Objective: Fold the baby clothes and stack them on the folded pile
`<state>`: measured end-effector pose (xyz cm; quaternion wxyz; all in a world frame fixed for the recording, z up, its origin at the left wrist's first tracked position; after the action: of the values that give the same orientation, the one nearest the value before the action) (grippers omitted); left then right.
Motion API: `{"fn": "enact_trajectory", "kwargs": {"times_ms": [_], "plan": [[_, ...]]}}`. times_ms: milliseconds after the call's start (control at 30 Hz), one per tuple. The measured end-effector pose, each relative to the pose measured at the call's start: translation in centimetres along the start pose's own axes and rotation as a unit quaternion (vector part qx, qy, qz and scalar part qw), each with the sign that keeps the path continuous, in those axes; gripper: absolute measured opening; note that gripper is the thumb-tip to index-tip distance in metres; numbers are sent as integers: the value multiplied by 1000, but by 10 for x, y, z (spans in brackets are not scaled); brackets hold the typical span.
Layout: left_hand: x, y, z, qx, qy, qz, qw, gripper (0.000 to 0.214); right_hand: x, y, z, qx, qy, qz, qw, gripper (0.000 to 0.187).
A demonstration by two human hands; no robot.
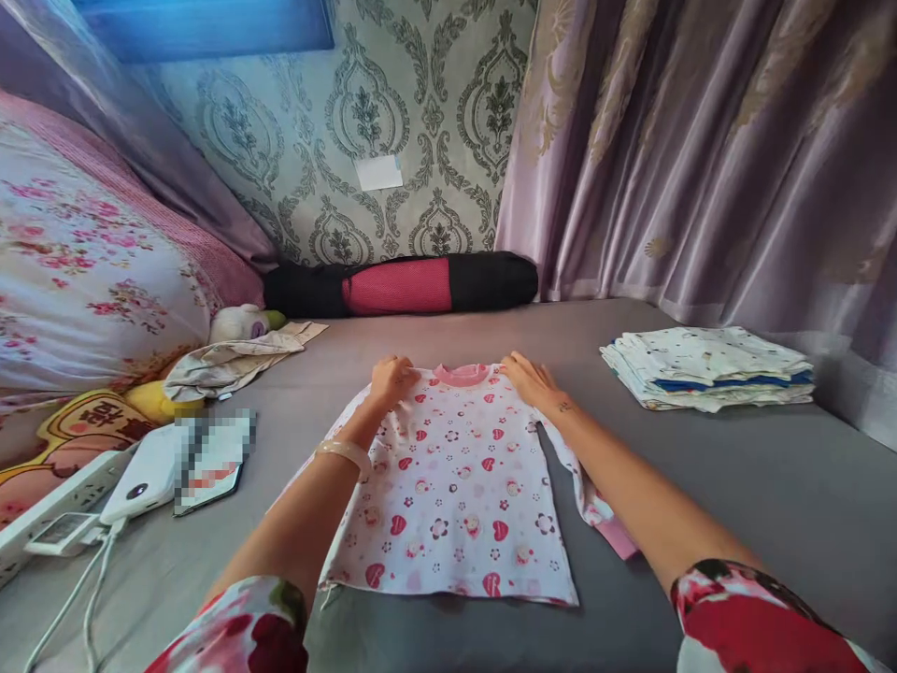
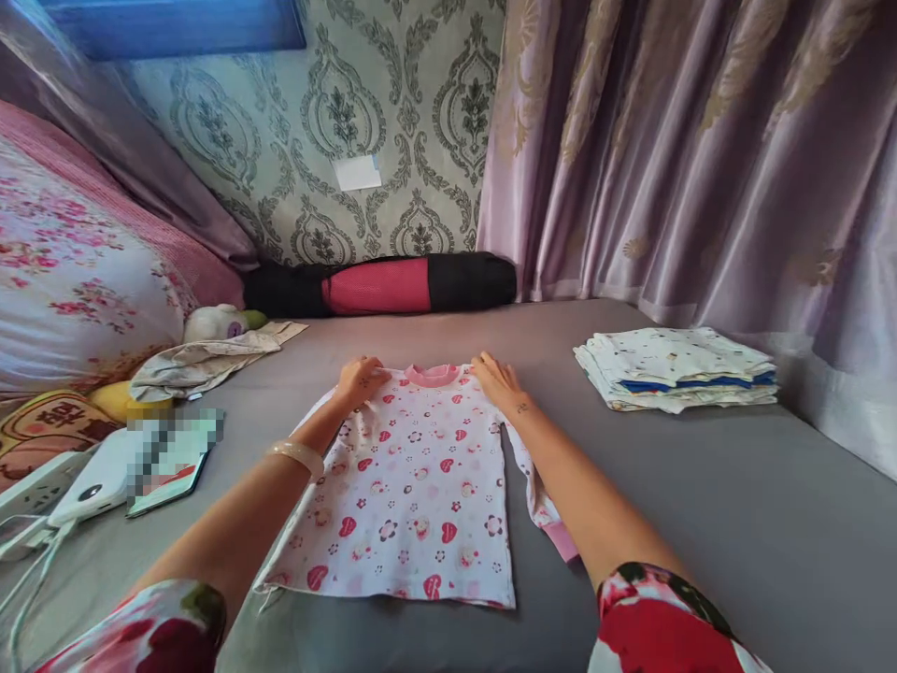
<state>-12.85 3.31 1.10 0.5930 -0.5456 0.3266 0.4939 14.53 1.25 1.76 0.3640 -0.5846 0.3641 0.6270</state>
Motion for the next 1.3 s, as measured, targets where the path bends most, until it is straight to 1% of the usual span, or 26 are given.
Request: {"fn": "enact_trajectory", "kwargs": {"times_ms": [67, 133, 333, 467, 633, 700, 800, 867, 967, 1033, 1100, 1167, 1233, 1300], "plan": [[7, 0, 3, 8, -8, 25, 1000, 21, 7, -3, 5, 3, 13, -2, 1000, 31], [8, 0, 6, 10, -29, 45, 999, 26, 9, -6, 12, 2, 19, -7, 1000, 32], [10, 2, 18, -36, -82, 91, 992, 32, 12, -14, 46, -18, 9, -41, 999, 32], [12, 0, 33, -46, -87, 107, 989, 34, 16, -21, 66, -22, 5, -45, 999, 32], [11, -5, 51, -44, -93, 117, 988, 34, 14, -30, 77, -7, -4, -42, 999, 33], [14, -7, 55, -48, -78, 114, 989, 35, 14, -31, 79, -2, -5, -33, 999, 32], [23, -5, 60, -66, 0, 102, 993, 34, 19, -33, 78, 18, -6, 13, 1000, 32], [24, 0, 59, -81, 38, 94, 992, 35, 21, -39, 73, 51, -27, 66, 996, 34], [10, 15, 51, -105, 41, 84, 990, 46, 21, -56, 58, 119, -60, 161, 978, 45], [-2, 29, 40, -119, 42, 76, 989, 52, 21, -68, 41, 154, -59, 216, 962, 49], [-15, 45, 23, -129, 37, 75, 988, 55, 18, -75, 19, 170, -48, 246, 953, 48], [-28, 61, 1, -137, 22, 78, 987, 56, 15, -76, -8, 178, -33, 263, 948, 44], [-40, 74, -25, -138, 13, 71, 988, 53, 16, -75, -40, 200, -15, 332, 922, 37], [-47, 83, -52, -134, 25, 48, 989, 47, 19, -69, -69, 204, 0, 394, 896, 32]]}}
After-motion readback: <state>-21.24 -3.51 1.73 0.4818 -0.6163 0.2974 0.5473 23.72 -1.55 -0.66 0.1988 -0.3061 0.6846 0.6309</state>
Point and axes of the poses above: each hand's wrist, its own z-axis towards the middle knuckle, its own x-axis out of the palm, y = z × x, the point moved 8 cm from there along z, towards the middle knuckle, and after that the axes turned 15 degrees about -x, right-handed, at the moved point
